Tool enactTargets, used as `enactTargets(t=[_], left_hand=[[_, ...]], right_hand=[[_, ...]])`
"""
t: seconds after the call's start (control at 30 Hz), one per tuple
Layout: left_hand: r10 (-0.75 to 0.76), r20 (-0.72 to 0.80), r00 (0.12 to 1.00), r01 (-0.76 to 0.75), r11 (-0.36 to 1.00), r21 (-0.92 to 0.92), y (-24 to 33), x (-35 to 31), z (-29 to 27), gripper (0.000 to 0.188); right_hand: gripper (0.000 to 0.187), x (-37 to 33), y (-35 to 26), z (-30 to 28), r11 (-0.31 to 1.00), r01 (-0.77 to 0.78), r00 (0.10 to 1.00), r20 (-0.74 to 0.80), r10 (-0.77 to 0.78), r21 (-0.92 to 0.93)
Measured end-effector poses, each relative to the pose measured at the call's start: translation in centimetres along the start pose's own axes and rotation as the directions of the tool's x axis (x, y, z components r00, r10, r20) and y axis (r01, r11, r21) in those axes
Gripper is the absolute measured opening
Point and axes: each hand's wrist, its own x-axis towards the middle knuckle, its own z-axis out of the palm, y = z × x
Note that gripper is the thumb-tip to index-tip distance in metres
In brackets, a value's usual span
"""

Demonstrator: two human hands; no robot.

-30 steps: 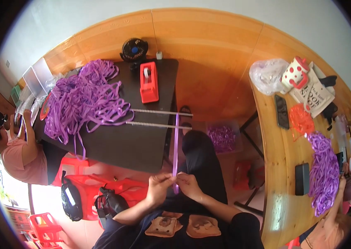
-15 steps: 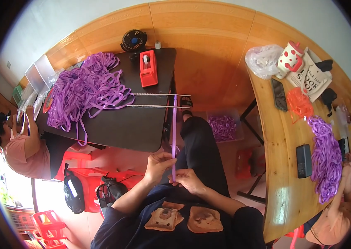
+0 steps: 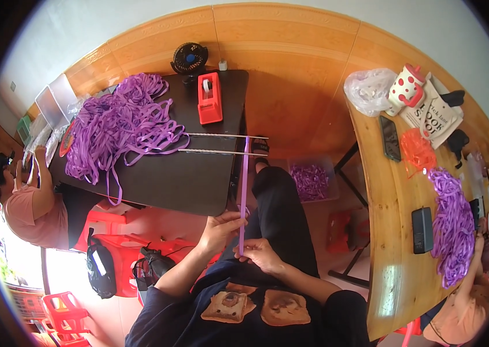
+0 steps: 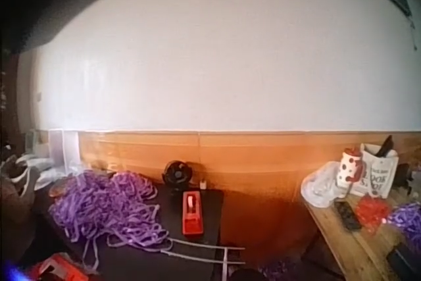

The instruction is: Wrapping purple ribbons around metal rods to prepare for further crafting.

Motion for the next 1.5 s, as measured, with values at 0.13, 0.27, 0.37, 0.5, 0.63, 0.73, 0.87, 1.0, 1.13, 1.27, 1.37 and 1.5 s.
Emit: enactTargets(t=[0.13, 0.27, 0.37, 0.5, 0.63, 0.73, 0.87, 1.0, 1.13, 1.27, 1.37, 1.5], left_hand=[[0.008, -0.030, 1.000, -0.009, 0.999, -0.037, -0.4, 0.4, -0.1, 0.009], [0.012, -0.061, 0.998, -0.012, 1.000, 0.003, -0.8, 0.6, -0.2, 0.007], [-0.005, -0.066, 0.998, 0.005, 1.000, 0.008, -1.0, 0.9, -0.4, 0.005], [0.028, -0.068, 0.997, -0.028, 1.000, -0.001, -1.2, 0.9, -0.3, 0.005], [-0.005, -0.030, 1.000, 0.006, 1.000, 0.023, -0.9, 0.9, -0.3, 0.006], [-0.003, 0.016, 1.000, 0.003, 1.000, 0.021, -0.9, 0.7, -0.5, 0.008], [0.031, 0.062, 0.998, -0.029, 0.999, -0.038, -0.1, 0.3, -0.1, 0.010], [0.059, 0.111, 0.992, -0.054, 0.998, -0.045, 0.2, 0.2, -0.1, 0.010], [0.054, 0.163, 0.985, -0.049, 0.998, -0.032, 0.5, 0.3, 0.0, 0.010], [0.067, 0.073, 0.995, -0.066, 0.998, -0.015, 0.0, -0.2, -0.5, 0.010], [0.017, 0.038, 0.999, -0.014, 0.997, -0.080, 0.1, -0.2, -0.2, 0.009], [-0.001, 0.080, 0.997, 0.006, 0.998, -0.062, 1.1, -0.4, 0.2, 0.009]], right_hand=[[0.017, 0.3, 0.3, -0.1, 1.000, -0.012, 1.000, -0.004, 0.012, -0.007], [0.017, 0.3, 0.3, 0.0, 1.000, 0.003, 1.000, -0.008, -0.003, 0.004], [0.016, 0.3, 0.3, 0.1, 0.999, 0.039, 0.999, -0.010, -0.039, -0.002], [0.015, 0.0, -0.8, 0.6, 0.998, 0.049, 0.998, -0.034, -0.050, -0.043], [0.015, 0.4, 0.5, -0.1, 0.990, 0.108, 0.993, -0.047, -0.113, -0.085], [0.015, 0.3, 0.0, -0.3, 0.989, 0.121, 0.992, -0.025, -0.123, -0.086], [0.012, 0.5, -2.3, -1.5, 0.858, 0.413, 0.814, -0.300, -0.498, -0.305], [0.031, 2.0, -9.4, -2.2, 0.164, 0.482, 0.334, 0.007, -0.943, -0.861], [0.048, 3.3, -13.0, -4.2, 0.077, 0.567, 0.688, 0.420, -0.592, -0.820], [0.055, 1.9, -15.8, -5.4, 0.667, 0.553, 0.833, 0.346, -0.431, -0.500], [0.044, 2.8, -14.6, -5.7, 0.389, 0.561, 0.643, 0.088, -0.761, -0.731], [0.037, 5.1, -15.0, -4.5, -0.239, 0.333, 0.219, 0.321, -0.921, -0.912]])
